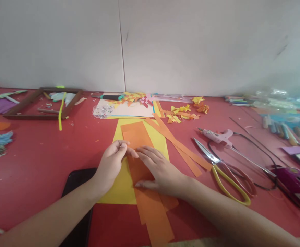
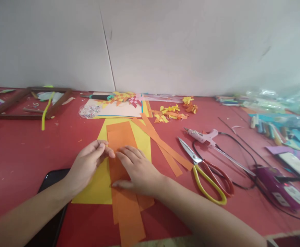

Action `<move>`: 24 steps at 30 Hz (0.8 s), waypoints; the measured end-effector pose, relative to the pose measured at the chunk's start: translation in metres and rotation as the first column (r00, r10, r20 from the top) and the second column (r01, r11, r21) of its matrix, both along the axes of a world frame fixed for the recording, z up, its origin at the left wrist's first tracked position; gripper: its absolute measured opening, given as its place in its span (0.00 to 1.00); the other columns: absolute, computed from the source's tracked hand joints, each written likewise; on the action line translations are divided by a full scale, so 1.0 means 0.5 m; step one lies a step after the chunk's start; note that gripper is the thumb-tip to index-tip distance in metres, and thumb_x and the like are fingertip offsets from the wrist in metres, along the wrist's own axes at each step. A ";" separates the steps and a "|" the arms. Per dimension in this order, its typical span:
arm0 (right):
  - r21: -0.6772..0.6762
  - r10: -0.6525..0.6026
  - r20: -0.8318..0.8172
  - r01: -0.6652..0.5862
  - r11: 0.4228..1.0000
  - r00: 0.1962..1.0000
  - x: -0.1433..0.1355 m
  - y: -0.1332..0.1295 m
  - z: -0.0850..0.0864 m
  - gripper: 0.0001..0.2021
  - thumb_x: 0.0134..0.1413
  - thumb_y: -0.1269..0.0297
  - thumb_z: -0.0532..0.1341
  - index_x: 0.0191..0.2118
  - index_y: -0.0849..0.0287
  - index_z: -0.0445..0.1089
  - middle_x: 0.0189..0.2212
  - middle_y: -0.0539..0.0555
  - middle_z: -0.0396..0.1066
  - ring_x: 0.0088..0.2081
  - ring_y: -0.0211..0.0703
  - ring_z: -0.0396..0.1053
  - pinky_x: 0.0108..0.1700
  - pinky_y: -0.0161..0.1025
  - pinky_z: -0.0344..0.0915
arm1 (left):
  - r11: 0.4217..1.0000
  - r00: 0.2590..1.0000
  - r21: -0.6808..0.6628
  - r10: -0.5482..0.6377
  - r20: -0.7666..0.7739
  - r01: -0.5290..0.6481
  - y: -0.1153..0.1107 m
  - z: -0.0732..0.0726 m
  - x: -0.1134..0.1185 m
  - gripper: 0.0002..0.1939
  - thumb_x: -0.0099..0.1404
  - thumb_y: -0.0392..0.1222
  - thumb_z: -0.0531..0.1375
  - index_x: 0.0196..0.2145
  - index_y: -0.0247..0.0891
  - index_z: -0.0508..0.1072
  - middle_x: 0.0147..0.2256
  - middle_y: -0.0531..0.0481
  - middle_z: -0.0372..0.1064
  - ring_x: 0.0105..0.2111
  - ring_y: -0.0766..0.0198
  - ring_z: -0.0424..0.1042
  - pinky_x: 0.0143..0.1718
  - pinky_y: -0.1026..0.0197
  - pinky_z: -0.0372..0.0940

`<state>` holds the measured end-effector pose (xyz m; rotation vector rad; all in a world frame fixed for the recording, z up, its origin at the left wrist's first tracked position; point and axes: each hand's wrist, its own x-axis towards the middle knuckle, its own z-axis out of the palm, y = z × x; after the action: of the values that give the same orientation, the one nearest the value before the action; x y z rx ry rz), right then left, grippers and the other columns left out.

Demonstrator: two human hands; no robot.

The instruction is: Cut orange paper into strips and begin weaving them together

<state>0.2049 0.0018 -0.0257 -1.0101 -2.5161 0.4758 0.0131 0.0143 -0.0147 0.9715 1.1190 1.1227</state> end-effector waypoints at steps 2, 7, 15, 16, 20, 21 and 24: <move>0.002 -0.010 0.018 0.010 1.000 1.000 0.002 0.002 -0.003 0.36 0.55 0.50 0.66 0.62 0.67 0.60 0.60 0.70 0.65 0.63 0.61 0.59 0.63 0.58 0.59 | 1.000 1.000 0.005 0.007 0.028 -0.007 0.000 0.001 0.000 0.09 0.68 0.46 0.58 0.35 0.39 0.66 0.27 0.51 0.75 0.35 0.60 0.73 0.48 0.55 0.60; 0.062 -0.008 -0.044 0.011 0.998 0.999 0.006 0.005 -0.009 0.23 0.57 0.65 0.64 0.57 0.65 0.66 0.51 0.67 0.73 0.55 0.58 0.68 0.55 0.55 0.68 | 0.990 0.996 0.117 0.076 0.047 -0.081 -0.003 0.002 -0.002 0.14 0.72 0.52 0.54 0.33 0.41 0.65 0.32 0.49 0.77 0.40 0.58 0.74 0.49 0.54 0.60; 0.143 0.021 -0.479 0.054 0.988 0.878 0.029 0.005 0.013 0.23 0.59 0.80 0.55 0.56 0.52 0.65 0.51 0.57 0.75 0.52 0.43 0.73 0.52 0.42 0.72 | 0.958 0.971 0.194 0.230 -0.068 -0.213 0.011 -0.035 -0.006 0.14 0.67 0.50 0.62 0.46 0.43 0.68 0.58 0.46 0.65 0.62 0.57 0.60 0.60 0.54 0.54; 0.119 -0.006 -0.522 0.079 0.990 0.853 0.033 0.004 0.019 0.23 0.59 0.80 0.55 0.56 0.52 0.65 0.52 0.57 0.74 0.53 0.43 0.73 0.53 0.41 0.72 | 0.956 0.969 0.182 0.243 -0.047 -0.231 0.012 -0.035 -0.006 0.15 0.66 0.49 0.63 0.47 0.44 0.67 0.58 0.46 0.65 0.62 0.58 0.60 0.61 0.54 0.54; -0.061 -0.123 -0.599 0.108 0.992 0.791 0.050 0.001 0.047 0.18 0.61 0.75 0.58 0.53 0.50 0.67 0.47 0.56 0.76 0.51 0.43 0.74 0.52 0.40 0.72 | 0.993 0.987 0.027 0.115 0.117 -0.119 0.007 -0.011 0.000 0.15 0.66 0.51 0.62 0.45 0.44 0.65 0.57 0.48 0.66 0.54 0.61 0.69 0.53 0.58 0.64; -0.125 -0.155 -0.603 0.099 0.987 0.783 0.054 0.001 0.053 0.16 0.62 0.74 0.59 0.52 0.50 0.68 0.47 0.55 0.75 0.50 0.43 0.74 0.51 0.40 0.73 | 0.998 0.984 -0.019 0.064 0.166 -0.062 0.005 -0.002 0.001 0.16 0.66 0.52 0.63 0.44 0.43 0.64 0.55 0.47 0.68 0.50 0.61 0.72 0.48 0.59 0.67; -0.306 -0.205 -0.618 0.008 0.952 0.759 0.069 0.003 0.064 0.16 0.62 0.69 0.60 0.54 0.48 0.67 0.50 0.56 0.73 0.52 0.44 0.72 0.45 0.37 0.74 | 0.983 0.967 -0.174 -0.018 0.255 0.065 0.002 0.021 0.004 0.20 0.61 0.48 0.68 0.45 0.42 0.64 0.55 0.44 0.69 0.42 0.61 0.76 0.35 0.62 0.71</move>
<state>0.2394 0.0034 0.0065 -0.8798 -1.7843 0.9881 0.0151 0.0155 -0.0044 0.6855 0.9694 1.0576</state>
